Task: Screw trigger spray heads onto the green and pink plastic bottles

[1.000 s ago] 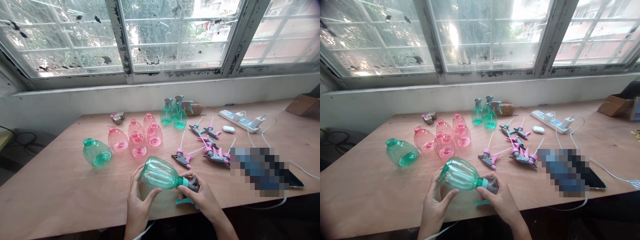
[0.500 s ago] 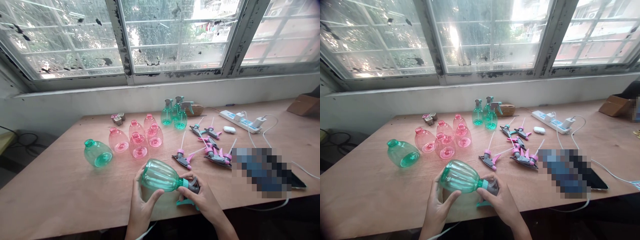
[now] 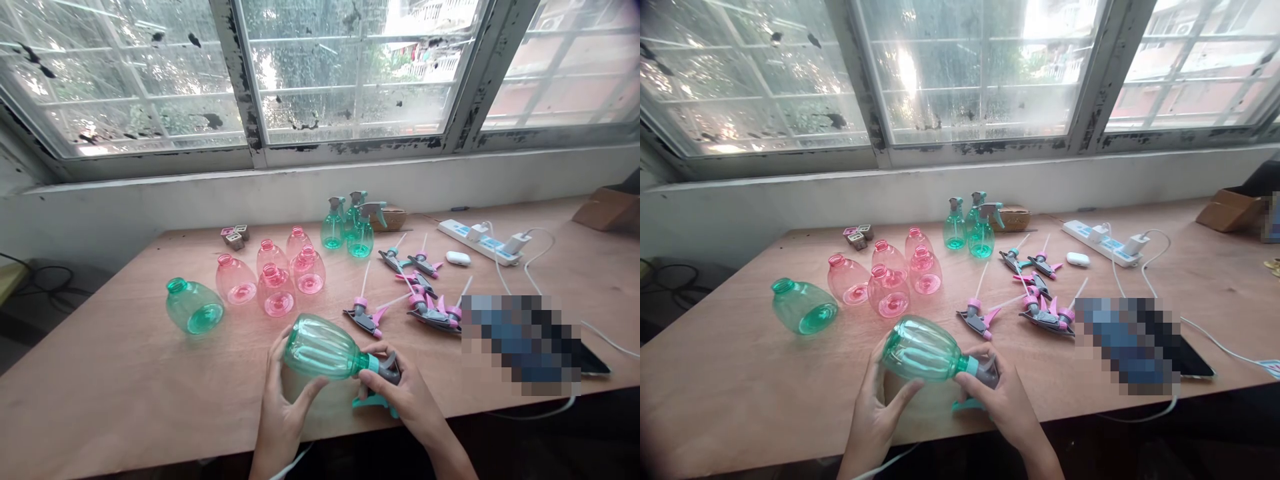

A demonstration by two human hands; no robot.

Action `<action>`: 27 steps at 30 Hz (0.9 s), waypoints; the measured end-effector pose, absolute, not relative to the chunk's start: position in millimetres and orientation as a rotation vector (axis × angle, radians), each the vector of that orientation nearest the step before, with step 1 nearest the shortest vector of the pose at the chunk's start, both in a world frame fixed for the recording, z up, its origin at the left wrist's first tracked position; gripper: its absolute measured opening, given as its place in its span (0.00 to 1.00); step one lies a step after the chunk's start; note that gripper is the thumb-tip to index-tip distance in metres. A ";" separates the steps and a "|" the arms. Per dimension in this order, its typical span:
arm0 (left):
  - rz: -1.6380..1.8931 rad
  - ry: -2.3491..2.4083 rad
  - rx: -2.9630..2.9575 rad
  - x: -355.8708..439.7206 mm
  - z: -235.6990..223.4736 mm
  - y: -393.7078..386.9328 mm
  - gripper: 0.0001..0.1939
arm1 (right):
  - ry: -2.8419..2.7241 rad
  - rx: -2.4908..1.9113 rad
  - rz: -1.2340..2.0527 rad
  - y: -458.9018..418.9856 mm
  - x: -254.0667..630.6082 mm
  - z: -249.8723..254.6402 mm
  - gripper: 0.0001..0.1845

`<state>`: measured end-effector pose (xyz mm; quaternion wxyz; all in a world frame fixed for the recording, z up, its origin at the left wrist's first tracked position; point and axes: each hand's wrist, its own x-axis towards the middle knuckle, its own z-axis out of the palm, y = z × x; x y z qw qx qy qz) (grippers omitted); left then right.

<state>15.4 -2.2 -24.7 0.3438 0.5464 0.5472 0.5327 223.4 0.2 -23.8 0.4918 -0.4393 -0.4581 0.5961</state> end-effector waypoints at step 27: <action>1.418 1.347 1.303 18.3 -20.5 -5.6 0.35 | -1.102 -1.029 1.500 -1.0 223.3 -15.2 0.19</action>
